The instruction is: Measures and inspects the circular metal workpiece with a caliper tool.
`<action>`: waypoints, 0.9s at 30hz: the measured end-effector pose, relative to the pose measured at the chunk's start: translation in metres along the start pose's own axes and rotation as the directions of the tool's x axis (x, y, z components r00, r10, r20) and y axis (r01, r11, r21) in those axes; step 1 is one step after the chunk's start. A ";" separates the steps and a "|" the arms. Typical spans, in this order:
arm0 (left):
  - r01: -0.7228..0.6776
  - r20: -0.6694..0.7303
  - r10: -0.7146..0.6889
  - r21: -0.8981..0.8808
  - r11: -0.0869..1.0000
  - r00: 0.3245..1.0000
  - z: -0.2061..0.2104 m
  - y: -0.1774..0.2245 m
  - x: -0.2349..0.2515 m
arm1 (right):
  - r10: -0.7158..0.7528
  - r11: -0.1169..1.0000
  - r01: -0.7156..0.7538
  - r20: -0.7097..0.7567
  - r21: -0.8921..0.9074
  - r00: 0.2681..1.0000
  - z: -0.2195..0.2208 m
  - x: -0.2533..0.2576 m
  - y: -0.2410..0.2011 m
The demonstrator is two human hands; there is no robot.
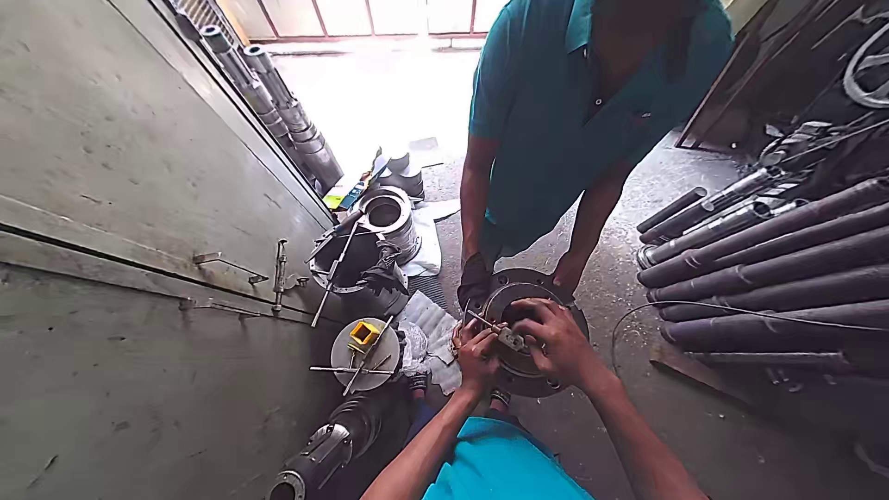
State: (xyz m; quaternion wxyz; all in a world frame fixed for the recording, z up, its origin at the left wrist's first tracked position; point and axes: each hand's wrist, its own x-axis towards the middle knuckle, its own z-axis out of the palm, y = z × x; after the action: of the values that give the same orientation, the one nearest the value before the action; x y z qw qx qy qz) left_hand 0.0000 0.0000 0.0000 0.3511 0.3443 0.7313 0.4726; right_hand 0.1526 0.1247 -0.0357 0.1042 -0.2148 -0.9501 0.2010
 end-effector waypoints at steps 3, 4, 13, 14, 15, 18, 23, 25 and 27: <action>0.022 0.124 -0.050 0.221 0.975 0.991 0.010 -0.025 0.010 | 0.157 0.984 -0.173 0.237 0.051 0.959 0.003 -0.001 0.008; -0.132 0.078 0.114 0.295 0.946 0.990 0.027 -0.061 0.012 | 0.149 0.984 -0.168 0.244 0.059 0.958 0.008 0.000 0.008; -0.521 -0.208 0.566 0.234 0.821 0.798 0.068 -0.148 0.032 | -0.194 0.981 0.194 -0.022 0.017 0.981 0.002 0.011 -0.005; -0.515 -0.223 0.558 0.225 0.827 0.799 0.067 -0.149 0.032 | -0.143 0.989 0.144 -0.049 0.014 0.988 0.001 0.008 -0.003; -0.498 -0.235 0.534 0.198 0.844 0.812 0.067 -0.148 0.031 | -0.074 0.997 0.075 -0.058 0.017 0.996 0.001 0.006 0.000; -0.469 -0.235 0.488 0.134 0.873 0.841 0.061 -0.133 0.026 | 0.070 0.994 -0.074 0.055 0.081 0.996 -0.002 0.002 0.003; -0.624 -0.100 0.635 0.127 0.771 0.766 0.045 -0.103 0.011 | 0.078 0.993 -0.082 0.060 0.081 0.995 -0.021 -0.028 -0.018; -0.705 -0.004 0.718 0.188 0.684 0.696 0.044 -0.096 0.001 | 0.095 0.982 -0.101 0.045 0.158 0.994 -0.025 -0.050 -0.021; -0.763 0.102 0.767 0.247 0.597 0.633 0.047 -0.093 -0.009 | 0.128 0.932 -0.134 0.041 0.336 0.991 -0.021 -0.072 -0.019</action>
State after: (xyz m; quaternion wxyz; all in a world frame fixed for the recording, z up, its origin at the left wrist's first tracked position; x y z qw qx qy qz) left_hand 0.0279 -0.0156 -0.0991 0.0597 0.6646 0.5724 0.4766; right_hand 0.2152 0.0840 -0.0173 0.1172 -0.2548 -0.8859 0.3695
